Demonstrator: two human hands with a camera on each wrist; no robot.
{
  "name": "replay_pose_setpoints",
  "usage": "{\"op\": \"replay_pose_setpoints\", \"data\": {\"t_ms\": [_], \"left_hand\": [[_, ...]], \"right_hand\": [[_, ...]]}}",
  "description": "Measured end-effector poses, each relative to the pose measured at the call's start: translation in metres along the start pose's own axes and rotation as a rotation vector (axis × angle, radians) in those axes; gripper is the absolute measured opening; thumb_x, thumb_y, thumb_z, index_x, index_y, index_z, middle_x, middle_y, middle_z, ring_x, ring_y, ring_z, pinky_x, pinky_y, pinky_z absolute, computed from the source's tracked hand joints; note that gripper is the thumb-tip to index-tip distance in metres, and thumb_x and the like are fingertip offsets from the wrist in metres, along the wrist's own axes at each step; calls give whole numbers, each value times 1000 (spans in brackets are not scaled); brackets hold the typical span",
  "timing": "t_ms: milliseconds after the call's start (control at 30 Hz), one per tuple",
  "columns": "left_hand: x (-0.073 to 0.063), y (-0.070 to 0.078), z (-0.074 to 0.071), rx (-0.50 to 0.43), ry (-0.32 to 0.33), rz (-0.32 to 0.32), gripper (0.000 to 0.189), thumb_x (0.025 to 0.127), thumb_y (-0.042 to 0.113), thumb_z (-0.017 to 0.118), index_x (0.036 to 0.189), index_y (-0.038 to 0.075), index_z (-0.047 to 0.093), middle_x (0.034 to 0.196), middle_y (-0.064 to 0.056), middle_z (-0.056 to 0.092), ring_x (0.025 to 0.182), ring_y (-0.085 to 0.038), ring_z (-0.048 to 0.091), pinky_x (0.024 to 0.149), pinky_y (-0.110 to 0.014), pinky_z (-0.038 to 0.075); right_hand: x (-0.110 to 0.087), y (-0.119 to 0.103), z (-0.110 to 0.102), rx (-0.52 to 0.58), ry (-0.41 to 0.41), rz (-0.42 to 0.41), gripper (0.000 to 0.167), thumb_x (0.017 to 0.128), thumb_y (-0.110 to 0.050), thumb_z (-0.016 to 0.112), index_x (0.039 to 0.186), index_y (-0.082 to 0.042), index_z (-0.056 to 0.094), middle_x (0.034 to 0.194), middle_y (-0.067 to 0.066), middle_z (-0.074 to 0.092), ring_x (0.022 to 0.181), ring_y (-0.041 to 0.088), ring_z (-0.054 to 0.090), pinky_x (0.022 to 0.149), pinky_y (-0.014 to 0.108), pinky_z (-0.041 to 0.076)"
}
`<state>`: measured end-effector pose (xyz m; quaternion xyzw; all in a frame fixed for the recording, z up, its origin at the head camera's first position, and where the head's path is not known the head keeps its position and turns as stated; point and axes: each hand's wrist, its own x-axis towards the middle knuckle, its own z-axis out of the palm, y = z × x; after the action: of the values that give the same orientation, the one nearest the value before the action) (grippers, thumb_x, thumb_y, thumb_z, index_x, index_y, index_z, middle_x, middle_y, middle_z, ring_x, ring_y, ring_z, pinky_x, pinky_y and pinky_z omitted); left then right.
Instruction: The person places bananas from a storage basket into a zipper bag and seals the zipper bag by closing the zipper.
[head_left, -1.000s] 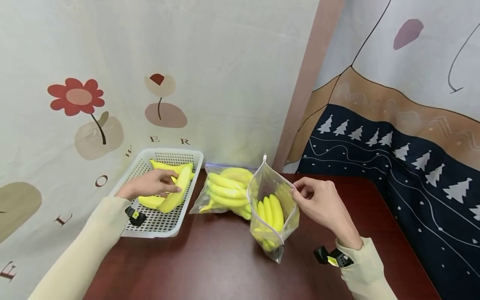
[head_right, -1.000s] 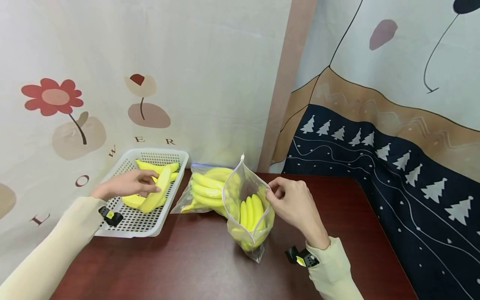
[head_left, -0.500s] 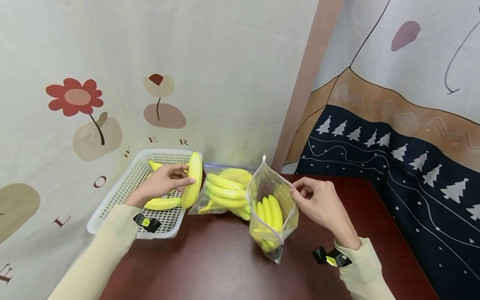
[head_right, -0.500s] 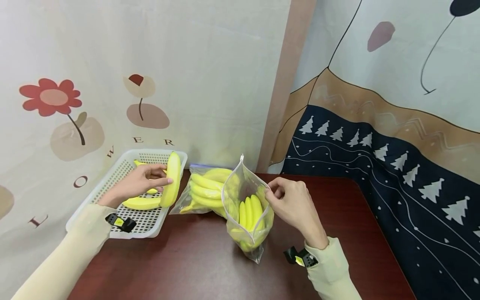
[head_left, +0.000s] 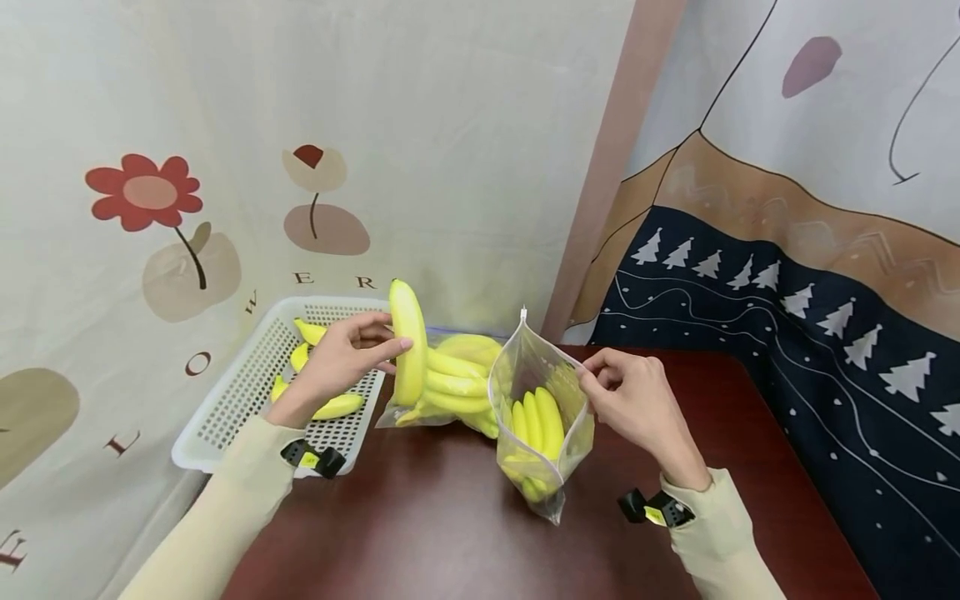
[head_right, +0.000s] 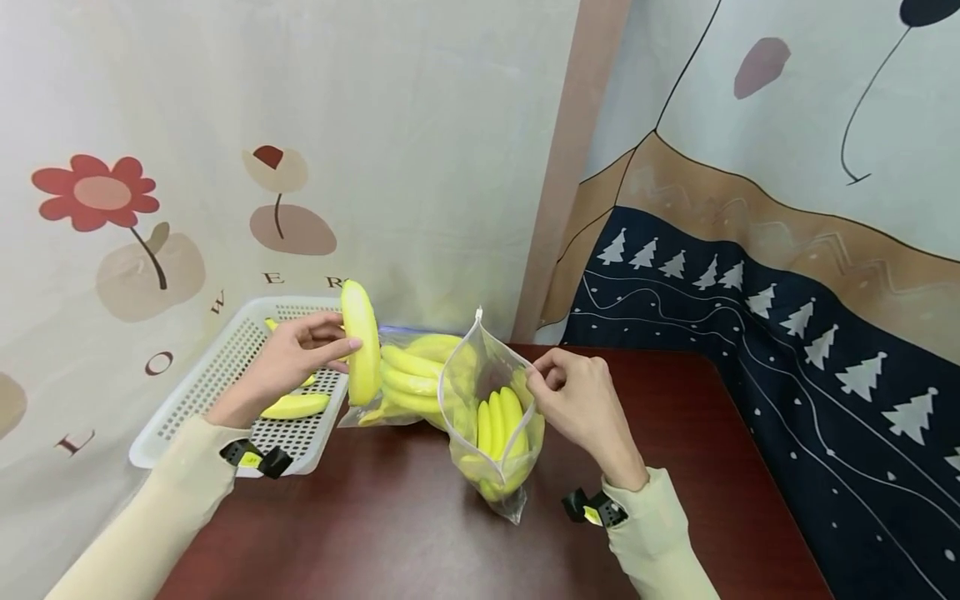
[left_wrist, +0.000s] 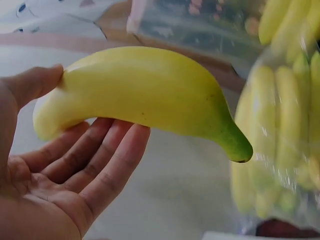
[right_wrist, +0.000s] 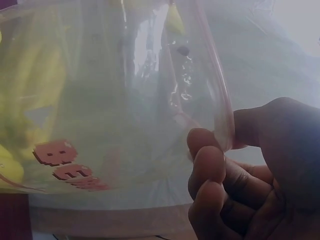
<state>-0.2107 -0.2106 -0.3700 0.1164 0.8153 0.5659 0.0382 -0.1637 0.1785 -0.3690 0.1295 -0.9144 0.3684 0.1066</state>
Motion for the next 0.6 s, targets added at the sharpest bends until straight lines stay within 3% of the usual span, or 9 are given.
{"op": "replay_pose_setpoints", "data": {"t_ms": [300,600], "left_hand": [[-8,31,22,-126,-19,72,39,95,21,75,127,2,62,106,-5,75,89,-17,75,77,-42,65],[-12,62,41,-232,-42,119,31,96,16,72,121,-1,64,102,-5,76,93,-18,74,79,-45,64]], "right_hand": [[3,0,5,44,5,-12,8,96,-17,66,93,-15,74,61,-4,63,52,14,58,46,27,49],[5,-1,10,-8,62,-43,10,93,-17,69,88,-19,76,69,-4,65,62,14,57,54,23,49]]}}
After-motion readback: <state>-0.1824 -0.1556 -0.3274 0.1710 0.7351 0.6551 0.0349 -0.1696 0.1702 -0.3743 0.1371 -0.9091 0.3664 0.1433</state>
